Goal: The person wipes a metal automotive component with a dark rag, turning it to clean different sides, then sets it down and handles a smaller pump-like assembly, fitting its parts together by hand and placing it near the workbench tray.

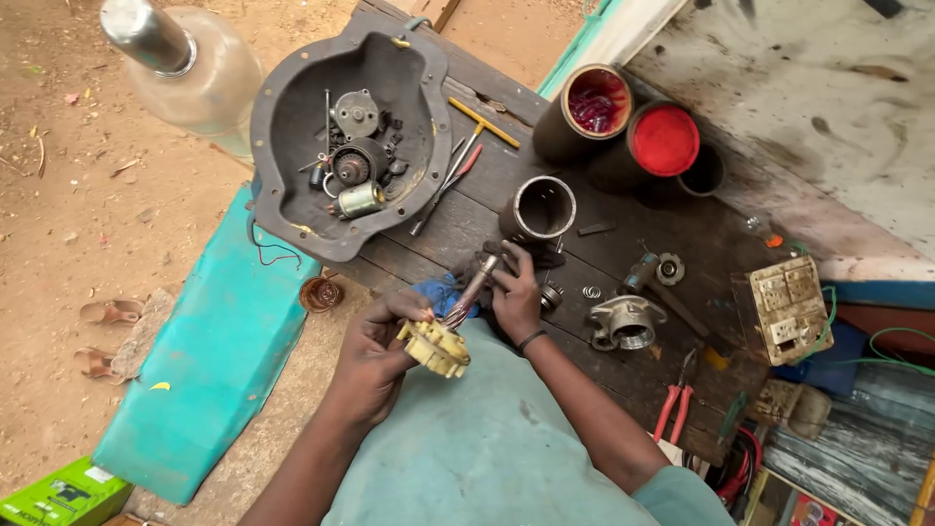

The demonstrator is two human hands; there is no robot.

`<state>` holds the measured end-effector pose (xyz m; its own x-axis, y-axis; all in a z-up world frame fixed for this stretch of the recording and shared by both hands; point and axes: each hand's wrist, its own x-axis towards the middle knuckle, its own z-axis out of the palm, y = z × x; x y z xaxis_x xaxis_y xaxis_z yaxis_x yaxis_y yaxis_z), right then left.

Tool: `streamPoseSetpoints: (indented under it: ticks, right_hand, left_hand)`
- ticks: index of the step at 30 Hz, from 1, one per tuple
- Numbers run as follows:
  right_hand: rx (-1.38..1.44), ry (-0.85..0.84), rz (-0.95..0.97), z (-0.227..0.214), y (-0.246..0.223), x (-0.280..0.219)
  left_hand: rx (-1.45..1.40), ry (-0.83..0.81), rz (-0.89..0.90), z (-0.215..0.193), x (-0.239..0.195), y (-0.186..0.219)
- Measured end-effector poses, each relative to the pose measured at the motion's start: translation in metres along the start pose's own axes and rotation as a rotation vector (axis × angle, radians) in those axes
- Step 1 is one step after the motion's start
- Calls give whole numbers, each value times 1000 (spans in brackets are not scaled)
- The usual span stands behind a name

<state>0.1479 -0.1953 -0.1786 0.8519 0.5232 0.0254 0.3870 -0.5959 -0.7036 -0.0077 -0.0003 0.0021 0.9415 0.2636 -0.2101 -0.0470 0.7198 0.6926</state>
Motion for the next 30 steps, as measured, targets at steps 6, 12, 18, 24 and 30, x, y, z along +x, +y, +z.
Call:
streamPoseSetpoints:
  ticks: [6,12,18,24,30]
  right_hand:
    - [192,180,-122,-3,1,3]
    - [142,160,98,-11,-12,6]
    - [-230,25,-19,-1,11,0]
    - [-329,47,79,-33,17,-3]
    - [-429,78,317,-35,82,-40]
  left_hand:
    - [4,-24,16,7,-2,9]
    - [-42,-88,19,10,0,16]
    - [-71,-72,-5,9,3,15]
    - [-42,-121,47,4,9,8]
    - [12,-156,11,11,19,4]
